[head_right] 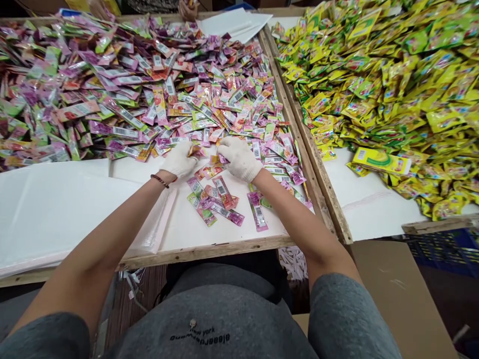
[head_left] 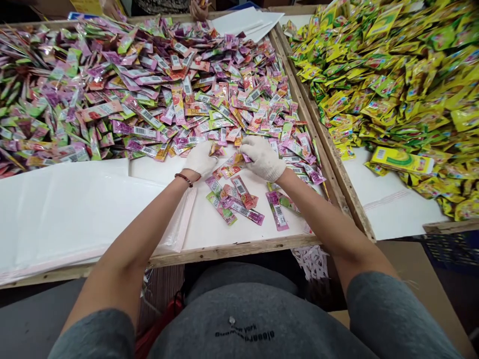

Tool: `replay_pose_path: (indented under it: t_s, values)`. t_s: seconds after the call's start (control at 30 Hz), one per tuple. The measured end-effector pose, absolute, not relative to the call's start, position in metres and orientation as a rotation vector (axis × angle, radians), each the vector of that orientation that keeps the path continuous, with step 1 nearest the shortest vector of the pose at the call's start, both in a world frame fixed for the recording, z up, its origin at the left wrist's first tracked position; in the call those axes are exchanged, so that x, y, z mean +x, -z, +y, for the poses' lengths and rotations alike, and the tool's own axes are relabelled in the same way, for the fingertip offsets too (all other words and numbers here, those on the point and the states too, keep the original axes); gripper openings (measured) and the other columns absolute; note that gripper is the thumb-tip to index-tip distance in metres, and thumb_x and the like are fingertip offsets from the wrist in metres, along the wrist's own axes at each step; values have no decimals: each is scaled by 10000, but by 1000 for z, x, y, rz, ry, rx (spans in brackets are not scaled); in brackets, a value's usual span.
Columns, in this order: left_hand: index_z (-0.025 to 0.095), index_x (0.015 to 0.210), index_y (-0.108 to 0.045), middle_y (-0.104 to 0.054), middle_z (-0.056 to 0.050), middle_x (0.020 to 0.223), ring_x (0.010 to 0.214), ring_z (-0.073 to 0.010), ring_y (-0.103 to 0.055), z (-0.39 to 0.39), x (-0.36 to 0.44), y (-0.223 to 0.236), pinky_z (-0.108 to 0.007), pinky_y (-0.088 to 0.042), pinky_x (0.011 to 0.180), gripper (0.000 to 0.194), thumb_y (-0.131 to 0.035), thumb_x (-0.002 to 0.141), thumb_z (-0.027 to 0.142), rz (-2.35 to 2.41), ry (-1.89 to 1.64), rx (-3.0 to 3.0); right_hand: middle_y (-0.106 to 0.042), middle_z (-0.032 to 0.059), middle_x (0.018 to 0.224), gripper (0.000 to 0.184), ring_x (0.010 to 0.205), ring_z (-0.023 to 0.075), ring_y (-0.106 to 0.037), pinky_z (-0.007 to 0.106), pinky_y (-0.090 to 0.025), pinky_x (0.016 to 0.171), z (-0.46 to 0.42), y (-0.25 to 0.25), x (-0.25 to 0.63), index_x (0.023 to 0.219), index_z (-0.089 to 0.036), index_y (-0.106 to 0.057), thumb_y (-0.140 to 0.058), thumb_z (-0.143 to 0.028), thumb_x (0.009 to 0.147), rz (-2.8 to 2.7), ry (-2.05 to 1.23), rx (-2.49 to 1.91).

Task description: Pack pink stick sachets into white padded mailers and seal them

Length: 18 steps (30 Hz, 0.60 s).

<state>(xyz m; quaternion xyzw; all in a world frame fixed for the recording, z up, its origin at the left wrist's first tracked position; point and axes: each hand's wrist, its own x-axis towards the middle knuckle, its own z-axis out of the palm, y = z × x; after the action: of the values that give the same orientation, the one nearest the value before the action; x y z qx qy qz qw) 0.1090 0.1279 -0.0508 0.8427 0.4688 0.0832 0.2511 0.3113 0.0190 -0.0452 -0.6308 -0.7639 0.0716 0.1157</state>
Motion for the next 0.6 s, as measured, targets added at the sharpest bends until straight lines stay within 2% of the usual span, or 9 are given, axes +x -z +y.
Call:
replay_pose_path:
  t_s: [0.07, 0.13, 0.27, 0.4, 0.5, 0.6]
  values:
    - [185, 1099, -637, -733, -119, 1118, 1067, -290, -690, 123, 98, 40, -442, -546, 991, 263, -595, 839, 170, 1160, -337, 2264, -694, 157, 1208, 270, 1122, 302, -614, 426, -458, 949, 3, 39, 310, 1182, -182, -689, -514, -241, 986, -2042, -224, -1776]
    - [180, 1143, -625, -725, -89, 1091, 1016, -255, -689, 114, 87, 27, -390, -555, 937, 289, -610, 854, 194, 1013, -304, 2268, -700, 117, 1095, 255, 994, 266, -626, 396, -480, 876, -15, 33, 304, 1196, -192, -636, -502, -288, 1000, -1861, -330, -1781]
    - [225, 1023, -707, -732, -24, 972, 898, -212, -676, 93, 74, 20, -298, -526, 824, 260, -675, 766, 198, 635, 133, 2424, -711, 68, 910, 303, 766, 220, -611, 326, -451, 675, -39, 34, 281, 1116, -214, -617, -644, -462, 944, -1685, -632, -2063]
    - [299, 1059, -773, -749, -28, 1088, 934, -218, -689, 80, 74, 35, -303, -502, 826, 315, -637, 788, 214, 462, 288, 2608, -779, 127, 1018, 295, 855, 269, -702, 334, -447, 664, -38, 46, 260, 1080, -217, -695, -687, -457, 909, -1768, -814, -2410]
    - [253, 935, -764, -726, -60, 1074, 961, -243, -676, 78, 74, 39, -334, -498, 846, 193, -627, 802, 225, 436, 204, 2696, -796, 142, 1082, 276, 931, 280, -729, 339, -475, 705, -33, 47, 259, 1114, -201, -741, -672, -368, 905, -1876, -873, -2435]
    - [213, 852, -682, -685, -59, 968, 920, -234, -649, 81, 72, 31, -342, -503, 847, 97, -612, 788, 194, 539, 74, 2617, -798, 111, 1084, 265, 912, 254, -723, 332, -495, 732, -34, 39, 268, 1125, -207, -767, -661, -288, 896, -1982, -857, -2270]
